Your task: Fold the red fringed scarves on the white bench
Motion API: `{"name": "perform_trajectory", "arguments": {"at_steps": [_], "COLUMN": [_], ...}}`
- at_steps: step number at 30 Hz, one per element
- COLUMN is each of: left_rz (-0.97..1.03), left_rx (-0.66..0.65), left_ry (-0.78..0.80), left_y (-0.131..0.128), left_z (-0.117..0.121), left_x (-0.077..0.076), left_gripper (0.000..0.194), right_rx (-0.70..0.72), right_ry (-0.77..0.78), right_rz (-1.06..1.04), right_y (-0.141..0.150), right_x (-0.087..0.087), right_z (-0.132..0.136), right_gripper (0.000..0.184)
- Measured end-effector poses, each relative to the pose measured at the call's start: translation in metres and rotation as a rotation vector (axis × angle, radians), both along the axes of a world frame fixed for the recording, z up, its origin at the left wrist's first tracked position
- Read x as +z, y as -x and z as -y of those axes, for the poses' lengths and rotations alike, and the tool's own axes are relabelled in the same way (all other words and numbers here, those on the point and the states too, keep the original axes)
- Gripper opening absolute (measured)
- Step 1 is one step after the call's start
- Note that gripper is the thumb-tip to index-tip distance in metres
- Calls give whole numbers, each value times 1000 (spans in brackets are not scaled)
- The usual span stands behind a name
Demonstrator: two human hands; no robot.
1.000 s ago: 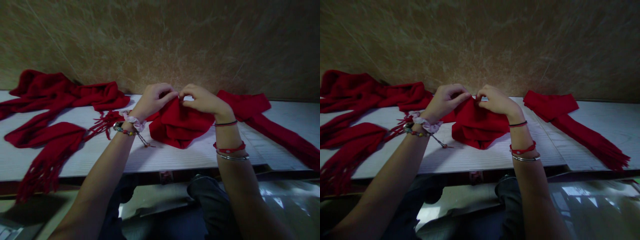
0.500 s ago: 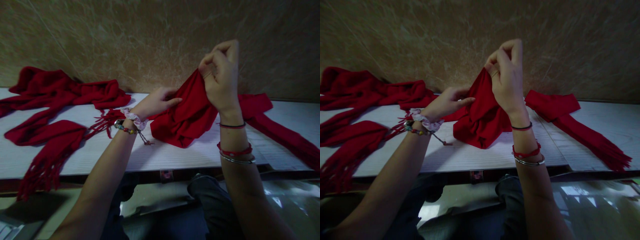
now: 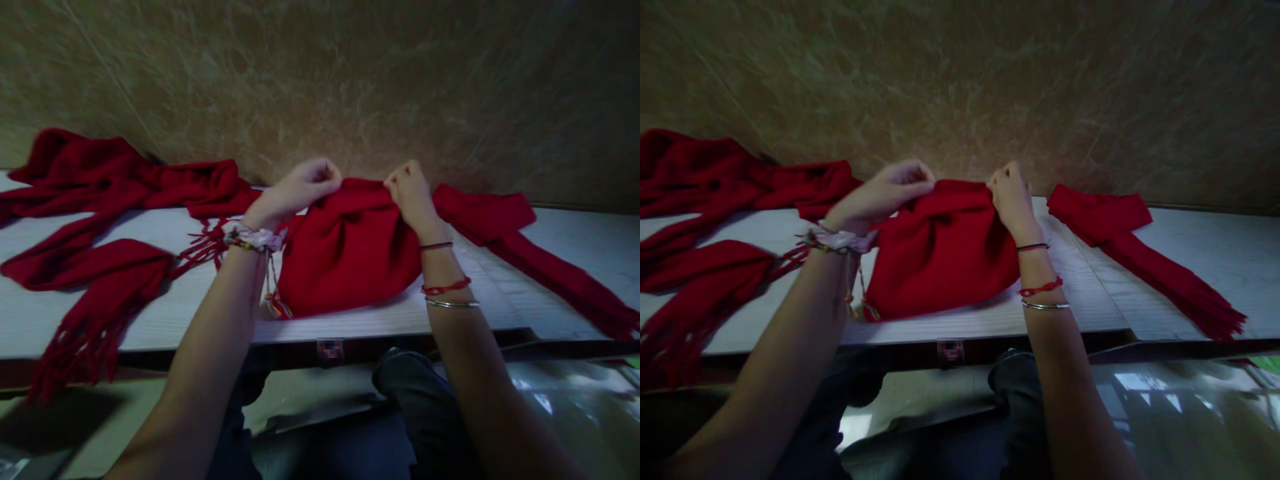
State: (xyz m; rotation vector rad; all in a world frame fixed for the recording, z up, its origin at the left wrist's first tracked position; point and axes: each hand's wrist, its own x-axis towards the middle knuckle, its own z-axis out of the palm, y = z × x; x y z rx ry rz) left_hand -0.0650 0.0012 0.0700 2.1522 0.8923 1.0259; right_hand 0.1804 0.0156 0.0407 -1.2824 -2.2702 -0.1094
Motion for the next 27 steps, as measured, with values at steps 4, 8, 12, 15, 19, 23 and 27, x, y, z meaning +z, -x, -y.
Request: {"name": "perform_trajectory", "arguments": {"at_steps": [4,8,12,15,19,23,27], "left_rz": [-369,-243,-130,-101,-170,-268,-268], "left_rx": [-25,57,34,-13,-43,-159,-81], "left_ry": [274,34,-106,-123,-37,67,40], "left_y": [3,0,-11,-14,-8,-2,0], "left_z": [-27,-23,-8,-3,-6,-14,-19], "left_x": [-37,-28,-11,-9,-13,-21,-24], "left_gripper": [13,7,9,8,12,18,14], "right_rx": [-303,-98,125,82,16,-33,-142], "right_ry": [-4,14,68,46,-22,-97,-137], "right_rz": [-59,-61,-47,-64,-168,-237,-293], "right_y": [16,26,38,43,36,19,2], "right_x": [-18,-3,8,12,22,28,20], "right_z": [-1,11,15,15,18,15,4], "right_gripper": [20,15,26,15,13,15,15]}}
